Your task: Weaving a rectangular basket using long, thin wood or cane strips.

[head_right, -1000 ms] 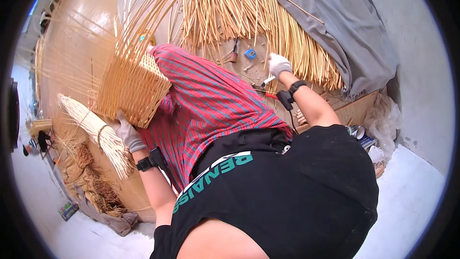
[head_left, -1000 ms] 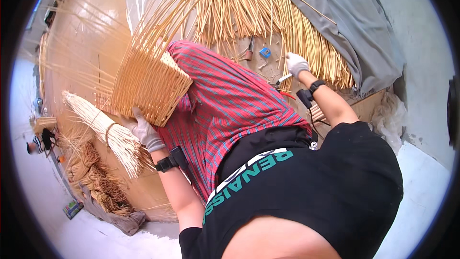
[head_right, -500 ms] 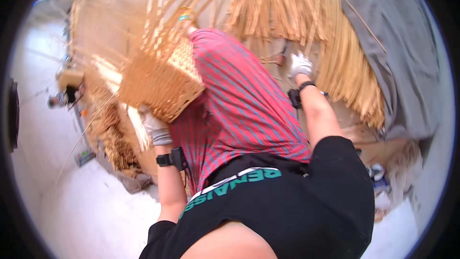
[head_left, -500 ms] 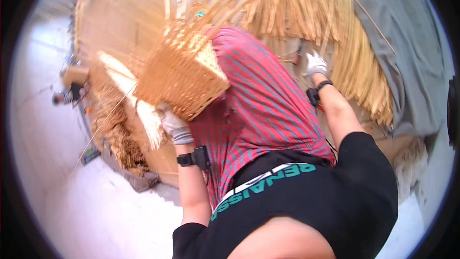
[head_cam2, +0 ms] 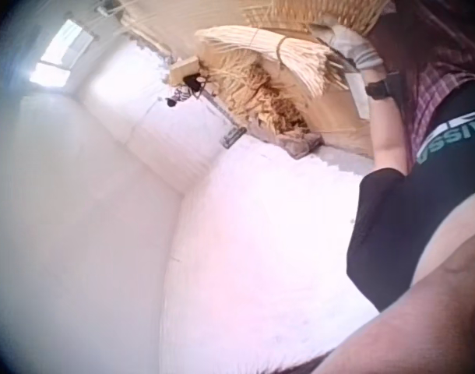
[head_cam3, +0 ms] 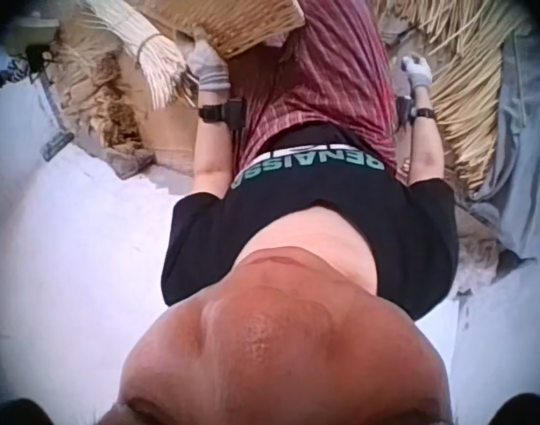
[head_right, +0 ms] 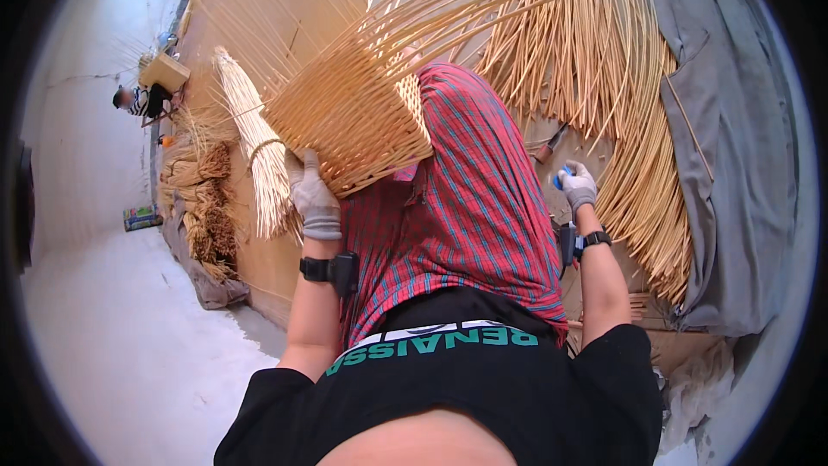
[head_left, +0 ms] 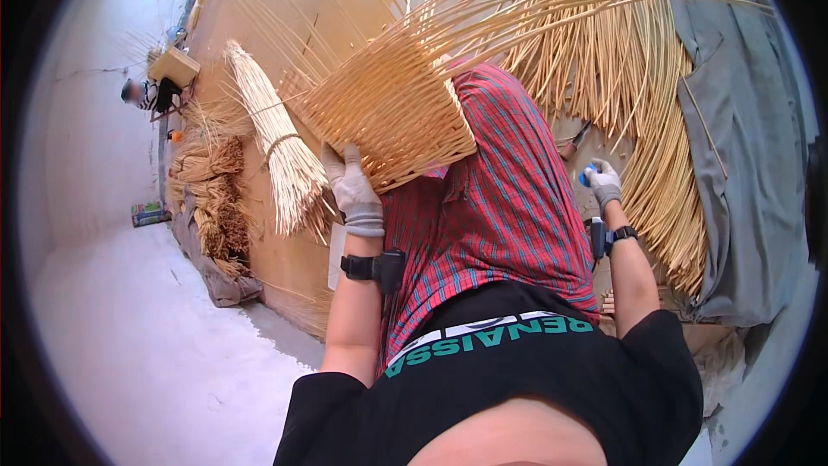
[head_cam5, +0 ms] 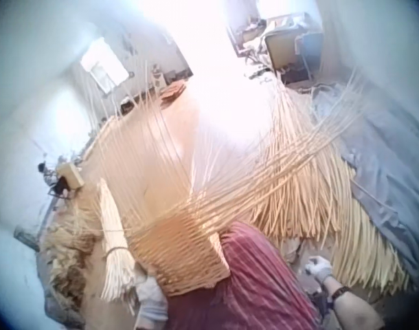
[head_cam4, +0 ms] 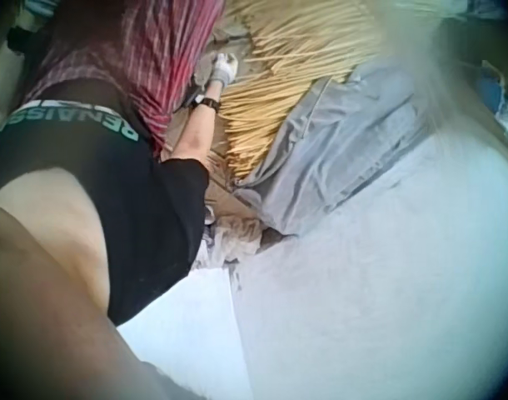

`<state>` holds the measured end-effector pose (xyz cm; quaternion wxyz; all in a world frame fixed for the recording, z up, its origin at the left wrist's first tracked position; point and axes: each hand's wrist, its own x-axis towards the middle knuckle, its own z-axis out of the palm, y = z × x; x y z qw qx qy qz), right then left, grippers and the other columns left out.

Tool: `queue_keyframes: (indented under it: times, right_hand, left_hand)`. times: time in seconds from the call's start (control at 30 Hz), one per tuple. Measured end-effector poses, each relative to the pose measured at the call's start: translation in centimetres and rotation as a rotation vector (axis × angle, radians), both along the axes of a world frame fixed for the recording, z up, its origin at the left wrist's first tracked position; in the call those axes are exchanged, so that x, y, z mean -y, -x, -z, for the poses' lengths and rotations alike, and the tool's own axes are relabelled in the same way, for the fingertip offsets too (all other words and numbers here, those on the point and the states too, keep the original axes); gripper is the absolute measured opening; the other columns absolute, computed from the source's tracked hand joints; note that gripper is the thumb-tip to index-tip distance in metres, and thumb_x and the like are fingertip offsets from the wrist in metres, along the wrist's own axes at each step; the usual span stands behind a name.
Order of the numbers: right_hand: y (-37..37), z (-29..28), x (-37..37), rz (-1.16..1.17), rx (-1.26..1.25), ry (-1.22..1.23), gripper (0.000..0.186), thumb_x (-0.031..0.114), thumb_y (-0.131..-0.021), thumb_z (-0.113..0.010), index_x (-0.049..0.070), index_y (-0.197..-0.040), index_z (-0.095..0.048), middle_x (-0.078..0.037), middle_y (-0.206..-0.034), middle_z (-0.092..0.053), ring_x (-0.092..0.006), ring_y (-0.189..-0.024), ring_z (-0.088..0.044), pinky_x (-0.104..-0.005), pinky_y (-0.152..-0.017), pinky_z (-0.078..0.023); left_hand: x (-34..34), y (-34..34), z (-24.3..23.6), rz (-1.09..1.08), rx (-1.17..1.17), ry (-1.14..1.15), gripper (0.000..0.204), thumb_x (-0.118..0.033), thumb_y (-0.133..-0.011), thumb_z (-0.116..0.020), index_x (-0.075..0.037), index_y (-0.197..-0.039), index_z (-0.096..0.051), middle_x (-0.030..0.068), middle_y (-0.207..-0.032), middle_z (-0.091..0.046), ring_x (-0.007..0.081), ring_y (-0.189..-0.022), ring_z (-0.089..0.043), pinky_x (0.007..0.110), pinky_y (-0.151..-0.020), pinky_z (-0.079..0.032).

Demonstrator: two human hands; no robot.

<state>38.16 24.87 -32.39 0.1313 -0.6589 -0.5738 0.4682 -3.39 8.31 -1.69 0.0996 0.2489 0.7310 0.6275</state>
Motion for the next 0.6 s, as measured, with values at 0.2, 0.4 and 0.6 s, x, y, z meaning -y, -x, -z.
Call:
queue_keyframes:
  times: [0.2, 0.4, 0.6]
  right_hand:
    - [3.0, -18.7, -1.3, 0.064, -0.798, -0.046, 0.041, 0.014, -0.097, -0.071, 0.009, -0.136, -0.063, -0.003, -0.105, -0.070, -0.0108, -0.089, -0.068, -0.0248, -0.071, -0.055]
    - [10.5, -32.3, 7.9, -0.441, -1.055, 0.223, 0.044, 0.007, -0.090, -0.079, 0.005, -0.130, -0.060, -0.003, -0.103, -0.070, -0.0127, -0.095, -0.068, -0.0305, -0.086, -0.056]
    - [10.5, -32.3, 8.2, -0.532, -0.748, 0.262, 0.031, 0.013, -0.085, -0.085, 0.005, -0.105, -0.062, -0.002, -0.086, -0.067, -0.0099, -0.074, -0.064, -0.0272, -0.066, -0.054]
  left_hand:
    - [0.2, -10.8, -4.8, 0.488, -0.598, 0.181, 0.074, -0.011, -0.089, -0.078, -0.006, -0.154, -0.044, 0.0240, -0.156, -0.042, 0.0371, -0.144, -0.044, 0.046, -0.120, -0.036]
    - [0.3, -16.3, -6.8, 0.712, -0.811, 0.199, 0.104, -0.016, -0.072, -0.091, -0.013, -0.161, -0.037, 0.0207, -0.143, -0.055, 0.0395, -0.128, -0.058, 0.044, -0.105, -0.052]
    - [2.9, -13.8, -5.7, 1.100, -0.300, 0.344, 0.111, -0.031, -0.079, -0.089, -0.018, -0.167, -0.022, 0.0165, -0.109, -0.069, 0.0355, -0.097, -0.071, 0.043, -0.083, -0.057]
